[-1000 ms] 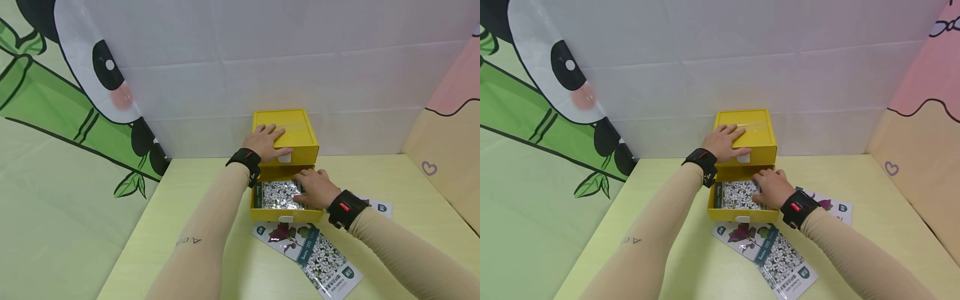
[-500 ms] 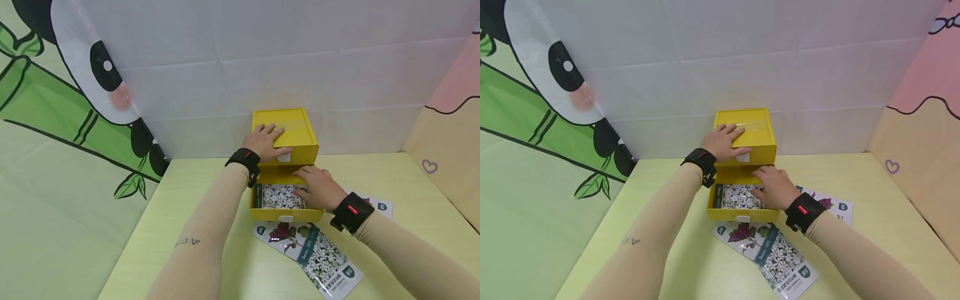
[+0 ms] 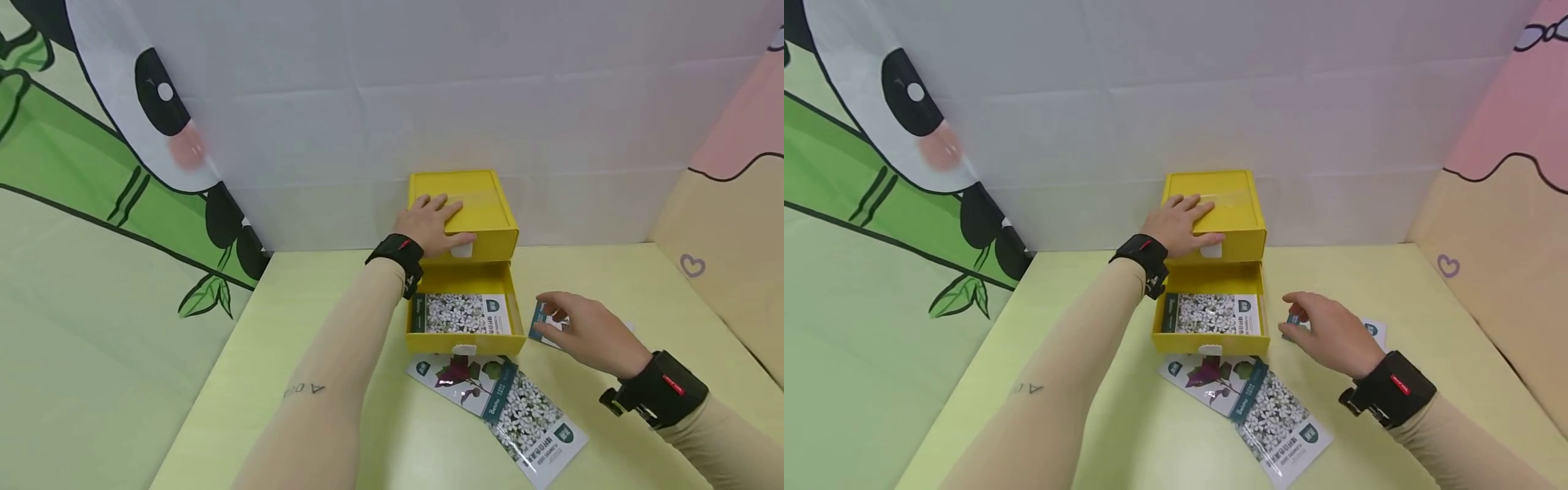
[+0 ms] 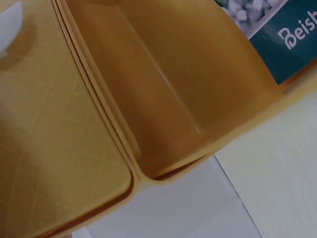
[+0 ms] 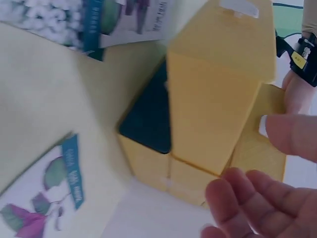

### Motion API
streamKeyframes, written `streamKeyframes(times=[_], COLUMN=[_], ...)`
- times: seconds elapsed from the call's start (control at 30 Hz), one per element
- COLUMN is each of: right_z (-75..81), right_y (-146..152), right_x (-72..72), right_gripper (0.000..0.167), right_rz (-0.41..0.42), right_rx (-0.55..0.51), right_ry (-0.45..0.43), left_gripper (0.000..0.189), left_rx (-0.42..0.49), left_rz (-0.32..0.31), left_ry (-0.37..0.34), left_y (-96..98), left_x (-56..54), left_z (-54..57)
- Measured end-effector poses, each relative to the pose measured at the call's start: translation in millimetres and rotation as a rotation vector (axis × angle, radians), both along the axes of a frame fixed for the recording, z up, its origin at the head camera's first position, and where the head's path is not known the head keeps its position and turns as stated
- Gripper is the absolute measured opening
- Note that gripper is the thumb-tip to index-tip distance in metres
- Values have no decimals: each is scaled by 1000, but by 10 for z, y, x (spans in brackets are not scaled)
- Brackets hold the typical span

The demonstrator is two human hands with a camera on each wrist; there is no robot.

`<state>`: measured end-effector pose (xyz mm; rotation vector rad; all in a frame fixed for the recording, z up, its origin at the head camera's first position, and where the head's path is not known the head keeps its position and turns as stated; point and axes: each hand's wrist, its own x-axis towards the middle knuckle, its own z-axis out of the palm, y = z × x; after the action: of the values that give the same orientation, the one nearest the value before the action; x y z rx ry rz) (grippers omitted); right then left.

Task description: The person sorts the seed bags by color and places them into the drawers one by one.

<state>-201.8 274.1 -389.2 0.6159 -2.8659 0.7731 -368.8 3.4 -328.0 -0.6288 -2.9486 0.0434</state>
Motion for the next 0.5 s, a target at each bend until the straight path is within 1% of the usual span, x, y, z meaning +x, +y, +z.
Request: streamKeyframes(times=[0.13,0.23,0.3,0.4,0.47,0.5], right_z=[-145,-304,-424,-575,-652,-683], right_y=[119,105,66,-30,-98,-128], right_x=[77,134,172,230,266,286], right_gripper=[50,56,65,81,89,90], right_rz=[13,18,4,-31,-47,-53], right_rx=[49,104,148,232,284,306], right_ry=[-93,-158,-206,-265,-288,-290], left_gripper=[88,88,87,87,87,87], left_rx=[1,-1,2,9,14,15], left_rz=[-4,-8,-10,-9,-5,-5], left_ry=[-10,-21,-24,-25,-22,-21], left_y=[10,4,-4,-23,-37,-42], left_x=[14,27,42,35,32,26], left_z=[24,29,38,55,70,76])
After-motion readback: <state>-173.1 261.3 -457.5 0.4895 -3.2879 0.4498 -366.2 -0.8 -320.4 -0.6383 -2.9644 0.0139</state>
